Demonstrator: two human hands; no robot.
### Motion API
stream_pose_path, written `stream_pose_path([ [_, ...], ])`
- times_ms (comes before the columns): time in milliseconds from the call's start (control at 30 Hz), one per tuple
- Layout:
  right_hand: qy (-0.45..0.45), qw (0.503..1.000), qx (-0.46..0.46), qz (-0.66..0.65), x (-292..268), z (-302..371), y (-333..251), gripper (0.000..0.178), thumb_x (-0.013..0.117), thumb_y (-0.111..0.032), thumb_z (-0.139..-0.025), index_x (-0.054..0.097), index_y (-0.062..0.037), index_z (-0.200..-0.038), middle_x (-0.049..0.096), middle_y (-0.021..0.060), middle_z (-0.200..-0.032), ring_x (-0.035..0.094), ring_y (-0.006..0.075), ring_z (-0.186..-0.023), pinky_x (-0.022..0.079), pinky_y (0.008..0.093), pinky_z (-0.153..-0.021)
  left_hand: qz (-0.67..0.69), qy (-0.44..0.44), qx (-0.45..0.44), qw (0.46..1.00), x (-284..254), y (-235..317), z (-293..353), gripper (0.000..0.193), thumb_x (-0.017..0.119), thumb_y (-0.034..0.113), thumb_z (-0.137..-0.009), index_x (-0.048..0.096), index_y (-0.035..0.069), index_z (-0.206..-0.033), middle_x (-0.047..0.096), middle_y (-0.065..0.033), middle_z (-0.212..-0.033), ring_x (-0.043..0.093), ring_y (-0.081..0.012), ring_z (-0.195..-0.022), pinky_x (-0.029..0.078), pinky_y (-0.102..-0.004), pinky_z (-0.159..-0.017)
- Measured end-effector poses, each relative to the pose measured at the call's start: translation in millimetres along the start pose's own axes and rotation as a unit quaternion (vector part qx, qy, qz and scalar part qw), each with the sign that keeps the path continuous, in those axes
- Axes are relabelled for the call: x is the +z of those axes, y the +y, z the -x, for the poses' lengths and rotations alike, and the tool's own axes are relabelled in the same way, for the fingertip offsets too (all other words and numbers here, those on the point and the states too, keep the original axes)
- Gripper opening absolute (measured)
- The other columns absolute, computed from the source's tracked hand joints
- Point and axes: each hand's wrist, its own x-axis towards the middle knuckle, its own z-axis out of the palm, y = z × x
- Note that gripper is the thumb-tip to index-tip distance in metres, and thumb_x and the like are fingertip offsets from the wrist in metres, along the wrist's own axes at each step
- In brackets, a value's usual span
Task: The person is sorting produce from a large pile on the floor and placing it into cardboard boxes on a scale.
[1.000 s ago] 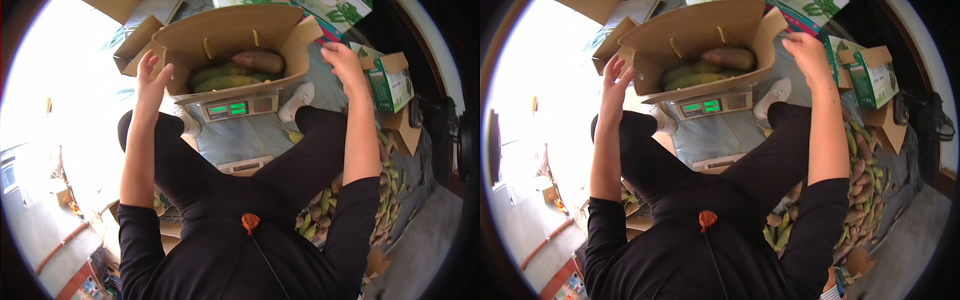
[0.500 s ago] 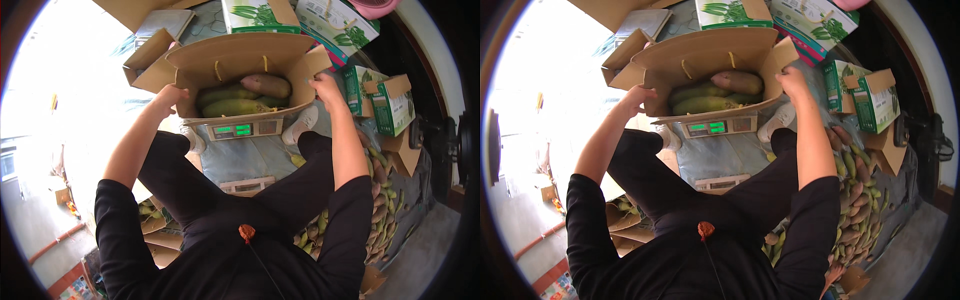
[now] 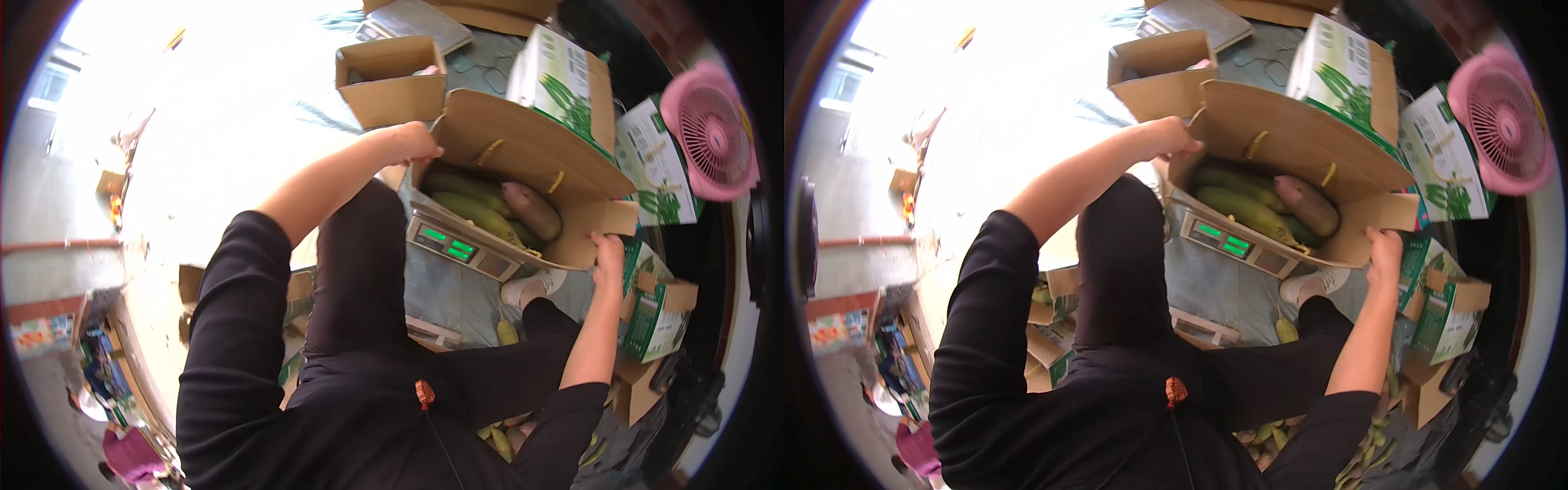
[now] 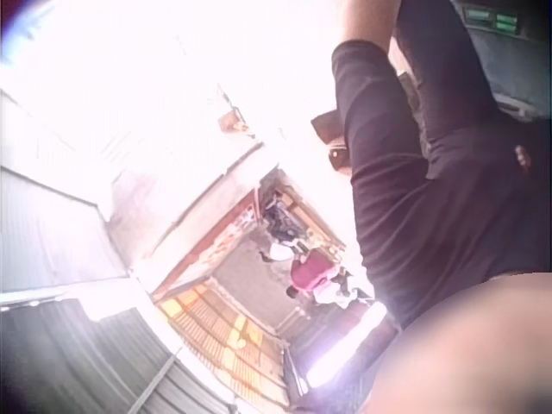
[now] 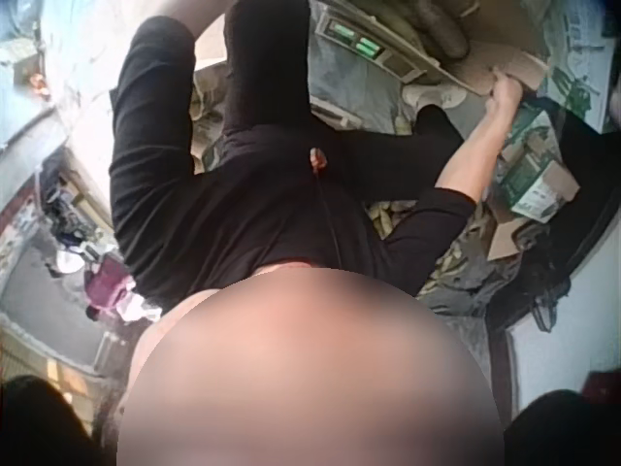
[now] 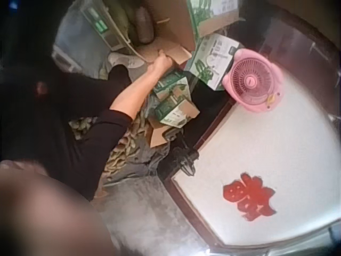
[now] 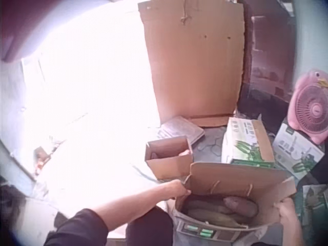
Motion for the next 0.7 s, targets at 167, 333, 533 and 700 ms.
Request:
stream_pose_path([
  [167, -0.035, 0.995, -0.022, -0.095, 30.7, 28.7, -56.0, 0.037, 0.058, -0.007, -0.083, 0.051, -0.0026, -0.119, 0.059, 0.0051, -0.108, 0.058, 0.0159, -0.093, 0.047, 0.0294, -0.078, 0.072, 0.053, 0.009, 0.996, -34.3, -24.6, 8.7, 0.032, 0.068, 0.035, -0.08, 0.065, 0.004, -0.073, 0.06, -0.0048, -0.073, 0.056, -0.0181, -0.071, 0.047, -0.0335, -0.062],
  [333, -0.116, 0.99, -0.054, -0.065, 91.9, 39.2, -123.9, 0.037, 0.06, -0.014, -0.084, 0.05, -0.0082, -0.119, 0.058, 0.0023, -0.106, 0.057, 0.0127, -0.093, 0.047, 0.0287, -0.076, 0.192, 0.118, 0.028, 0.974, -93.0, -96.3, 15.8, 0.042, 0.067, 0.042, -0.078, 0.065, 0.002, -0.089, 0.064, -0.0082, -0.089, 0.058, -0.0204, -0.084, 0.048, -0.037, -0.072],
  [533, -0.194, 0.977, -0.08, -0.043, 200.8, 67.5, -187.8, 0.038, 0.065, -0.019, -0.082, 0.052, -0.0093, -0.116, 0.059, 0.0014, -0.104, 0.056, 0.0144, -0.093, 0.045, 0.0312, -0.078, 0.269, 0.165, 0.031, 0.948, -149.4, -190.3, 89.0, 0.037, 0.062, 0.049, -0.08, 0.056, 0.012, -0.082, 0.055, -0.0027, -0.088, 0.05, -0.0177, -0.094, 0.034, -0.0402, -0.089],
  [700, -0.278, 0.959, -0.019, 0.053, 326.2, 84.4, -173.0, 0.04, 0.07, -0.024, -0.078, 0.055, -0.0086, -0.111, 0.061, 0.0033, -0.104, 0.054, 0.0151, -0.096, 0.039, 0.0347, -0.085, 0.313, 0.21, -0.032, 0.926, -163.2, -320.1, 134.8, 0.038, 0.064, 0.052, -0.077, 0.056, 0.016, -0.084, 0.055, -0.0002, -0.093, 0.048, -0.0135, -0.096, 0.032, -0.0369, -0.09],
])
